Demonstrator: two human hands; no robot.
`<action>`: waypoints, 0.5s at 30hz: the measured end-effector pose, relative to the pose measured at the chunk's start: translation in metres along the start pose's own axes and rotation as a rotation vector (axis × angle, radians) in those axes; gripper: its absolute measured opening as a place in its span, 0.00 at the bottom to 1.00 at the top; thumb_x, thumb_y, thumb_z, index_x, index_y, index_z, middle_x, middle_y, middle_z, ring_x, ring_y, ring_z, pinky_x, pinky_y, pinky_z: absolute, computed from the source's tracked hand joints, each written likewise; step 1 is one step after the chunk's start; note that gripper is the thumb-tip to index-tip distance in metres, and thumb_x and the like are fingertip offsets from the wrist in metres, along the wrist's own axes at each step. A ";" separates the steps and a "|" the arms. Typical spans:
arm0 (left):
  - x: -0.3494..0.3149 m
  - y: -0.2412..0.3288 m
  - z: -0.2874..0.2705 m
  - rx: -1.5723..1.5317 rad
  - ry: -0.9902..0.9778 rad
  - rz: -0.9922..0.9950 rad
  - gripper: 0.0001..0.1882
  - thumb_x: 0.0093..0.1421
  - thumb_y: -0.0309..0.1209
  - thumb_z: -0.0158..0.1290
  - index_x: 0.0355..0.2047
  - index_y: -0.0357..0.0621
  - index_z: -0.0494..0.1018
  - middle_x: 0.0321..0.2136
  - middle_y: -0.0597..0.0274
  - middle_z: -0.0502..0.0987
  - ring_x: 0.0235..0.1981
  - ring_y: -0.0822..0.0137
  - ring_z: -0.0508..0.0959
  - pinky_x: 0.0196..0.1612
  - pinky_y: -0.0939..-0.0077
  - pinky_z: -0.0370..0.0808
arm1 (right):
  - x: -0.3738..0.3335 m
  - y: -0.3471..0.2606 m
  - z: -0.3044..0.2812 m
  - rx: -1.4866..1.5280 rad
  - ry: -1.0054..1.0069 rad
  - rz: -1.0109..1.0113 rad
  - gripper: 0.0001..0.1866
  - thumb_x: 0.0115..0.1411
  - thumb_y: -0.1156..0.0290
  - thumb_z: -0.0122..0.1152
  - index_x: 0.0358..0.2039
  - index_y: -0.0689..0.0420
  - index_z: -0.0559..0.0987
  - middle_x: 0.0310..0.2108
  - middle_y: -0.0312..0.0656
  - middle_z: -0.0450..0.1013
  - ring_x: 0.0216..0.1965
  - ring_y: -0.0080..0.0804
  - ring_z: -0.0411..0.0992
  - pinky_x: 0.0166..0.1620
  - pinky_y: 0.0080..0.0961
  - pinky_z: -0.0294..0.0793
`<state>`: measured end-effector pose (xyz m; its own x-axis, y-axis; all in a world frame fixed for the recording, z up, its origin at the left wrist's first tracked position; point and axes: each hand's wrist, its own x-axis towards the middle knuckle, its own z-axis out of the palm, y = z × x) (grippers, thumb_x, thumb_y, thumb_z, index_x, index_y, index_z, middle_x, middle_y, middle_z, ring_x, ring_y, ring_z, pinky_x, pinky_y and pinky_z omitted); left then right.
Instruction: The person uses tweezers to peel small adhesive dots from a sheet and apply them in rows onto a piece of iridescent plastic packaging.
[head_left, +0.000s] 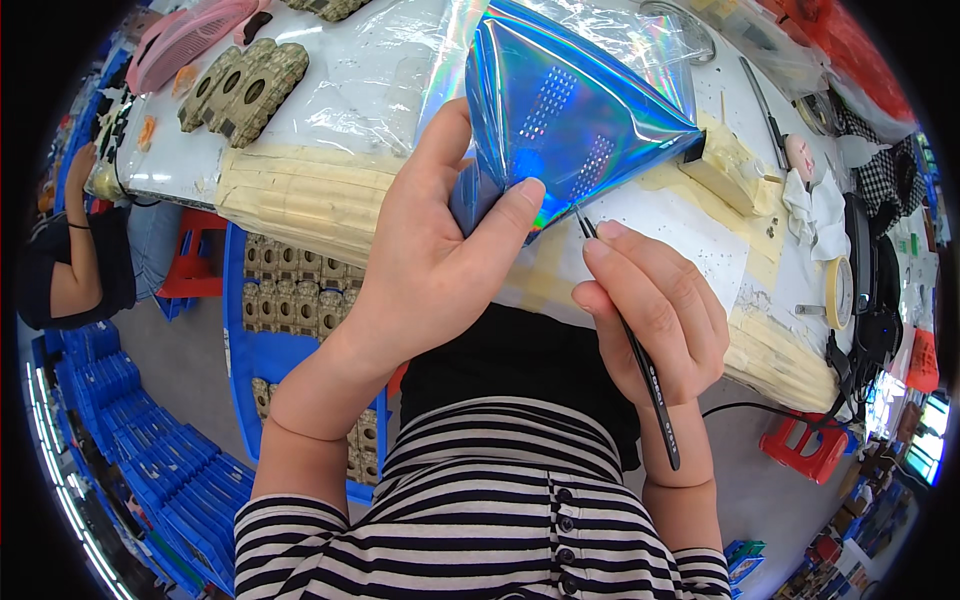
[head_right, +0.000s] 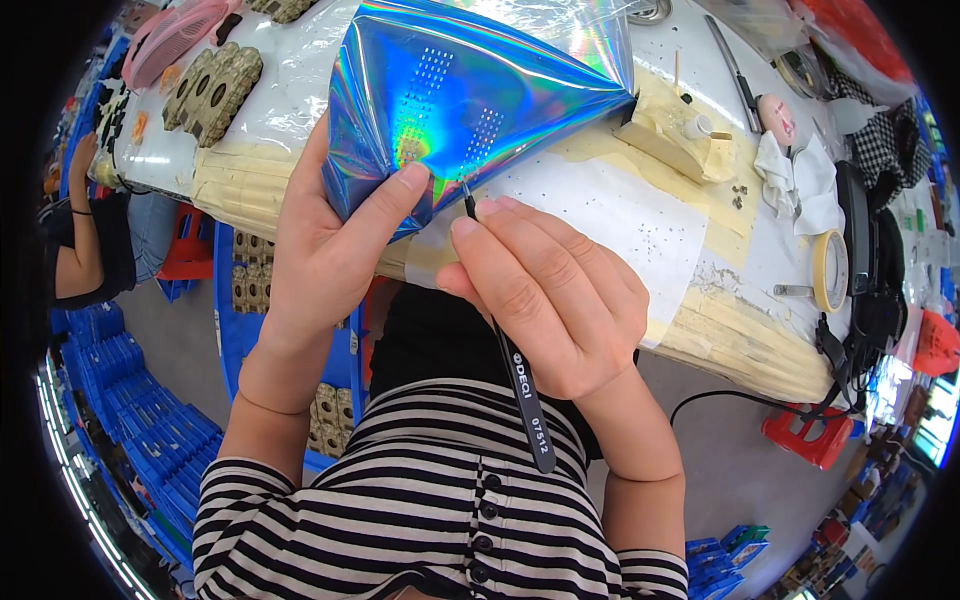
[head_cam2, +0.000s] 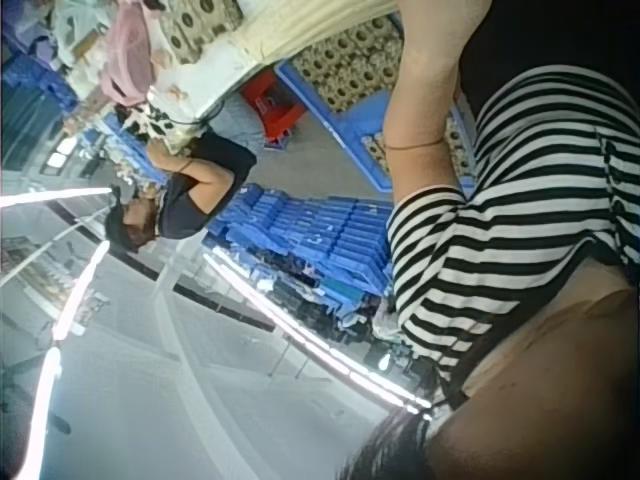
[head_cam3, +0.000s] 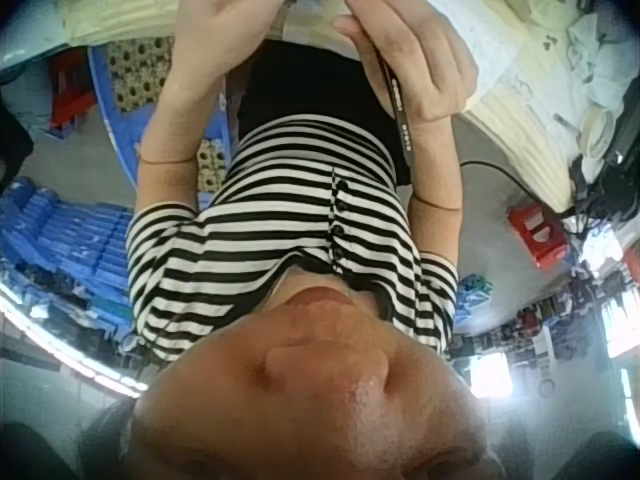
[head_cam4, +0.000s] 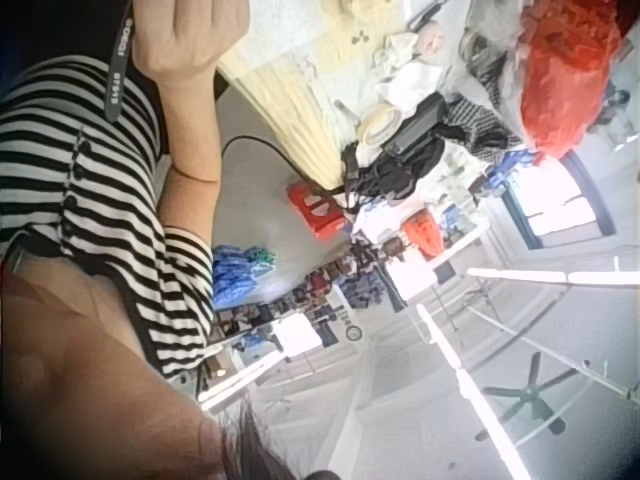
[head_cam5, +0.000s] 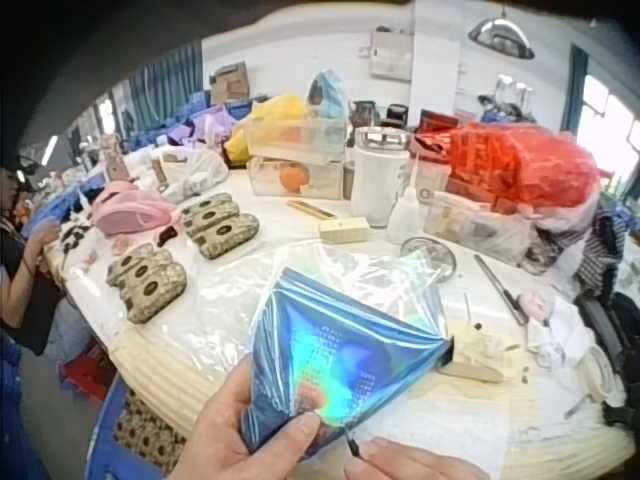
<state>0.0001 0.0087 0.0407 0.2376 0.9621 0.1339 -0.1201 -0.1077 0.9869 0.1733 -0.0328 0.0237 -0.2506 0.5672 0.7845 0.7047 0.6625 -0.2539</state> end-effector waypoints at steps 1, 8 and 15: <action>0.000 0.000 0.000 -0.001 0.000 -0.001 0.21 0.63 0.20 0.49 0.55 0.34 0.61 0.40 0.59 0.76 0.38 0.77 0.74 0.40 0.81 0.72 | 0.000 0.000 0.000 0.001 0.004 0.002 0.16 0.50 0.67 0.72 0.38 0.59 0.81 0.34 0.44 0.79 0.34 0.38 0.80 0.34 0.27 0.81; 0.000 0.000 0.000 -0.004 -0.006 -0.002 0.20 0.63 0.21 0.49 0.55 0.34 0.62 0.40 0.59 0.76 0.38 0.77 0.74 0.41 0.81 0.72 | 0.000 -0.001 0.000 -0.010 0.010 0.022 0.15 0.51 0.68 0.72 0.38 0.60 0.81 0.33 0.44 0.79 0.34 0.38 0.80 0.35 0.28 0.82; 0.000 0.000 -0.001 0.010 -0.009 0.002 0.18 0.63 0.21 0.49 0.53 0.34 0.62 0.40 0.60 0.76 0.38 0.77 0.74 0.41 0.81 0.71 | 0.001 -0.001 0.001 -0.007 0.013 0.012 0.15 0.51 0.68 0.72 0.37 0.60 0.81 0.33 0.44 0.79 0.33 0.38 0.80 0.35 0.28 0.82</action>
<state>-0.0007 0.0093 0.0403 0.2464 0.9595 0.1367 -0.1108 -0.1122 0.9875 0.1719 -0.0330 0.0240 -0.2333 0.5689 0.7886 0.7121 0.6522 -0.2599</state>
